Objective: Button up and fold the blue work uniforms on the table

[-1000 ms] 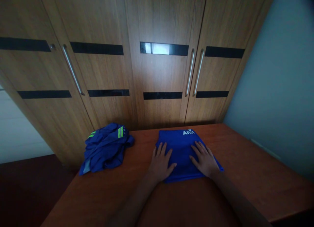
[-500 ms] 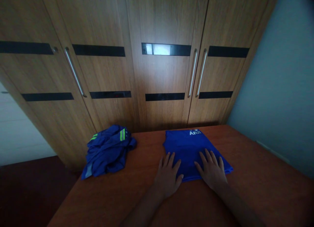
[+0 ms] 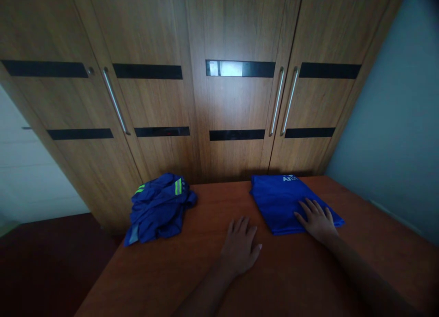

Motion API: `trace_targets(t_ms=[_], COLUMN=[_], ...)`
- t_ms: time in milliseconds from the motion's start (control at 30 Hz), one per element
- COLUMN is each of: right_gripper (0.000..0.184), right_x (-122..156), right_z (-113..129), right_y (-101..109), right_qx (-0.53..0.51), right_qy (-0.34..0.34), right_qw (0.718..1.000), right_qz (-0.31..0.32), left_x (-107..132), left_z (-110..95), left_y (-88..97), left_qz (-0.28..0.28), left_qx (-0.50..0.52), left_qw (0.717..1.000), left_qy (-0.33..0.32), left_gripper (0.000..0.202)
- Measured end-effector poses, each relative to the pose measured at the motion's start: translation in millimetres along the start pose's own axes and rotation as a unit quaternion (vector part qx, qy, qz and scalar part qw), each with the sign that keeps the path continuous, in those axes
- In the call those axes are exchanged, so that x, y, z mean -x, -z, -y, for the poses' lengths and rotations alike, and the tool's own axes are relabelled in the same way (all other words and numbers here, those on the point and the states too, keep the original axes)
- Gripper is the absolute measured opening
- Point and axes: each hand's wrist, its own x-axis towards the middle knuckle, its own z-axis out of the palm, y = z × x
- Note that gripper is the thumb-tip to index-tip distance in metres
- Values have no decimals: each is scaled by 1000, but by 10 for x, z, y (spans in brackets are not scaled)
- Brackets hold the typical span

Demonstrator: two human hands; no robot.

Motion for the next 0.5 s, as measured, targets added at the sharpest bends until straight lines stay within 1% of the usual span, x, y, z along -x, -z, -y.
trace_targets(t_ms=[167, 300, 400, 500], right_gripper=[63, 62, 59, 59], right_x=[-158, -178, -179, -176], right_z=[-273, -412, -470, -411], right_y=[-49, 6, 100, 196], right_qx=[3, -4, -23, -31], right_qy=[-2, 2, -2, -30], right_qw=[1000, 999, 999, 998], right_qz=[24, 33, 43, 48], left_x=[-9, -12, -13, -18], left_z=[-6, 3, 2, -7], left_y=[13, 9, 13, 20], left_qz=[1, -1, 0, 0], left_qx=[4, 6, 5, 6], left_qw=[1000, 1000, 1000, 1000], left_qy=[5, 3, 7, 9], left_gripper=[52, 52, 52, 52])
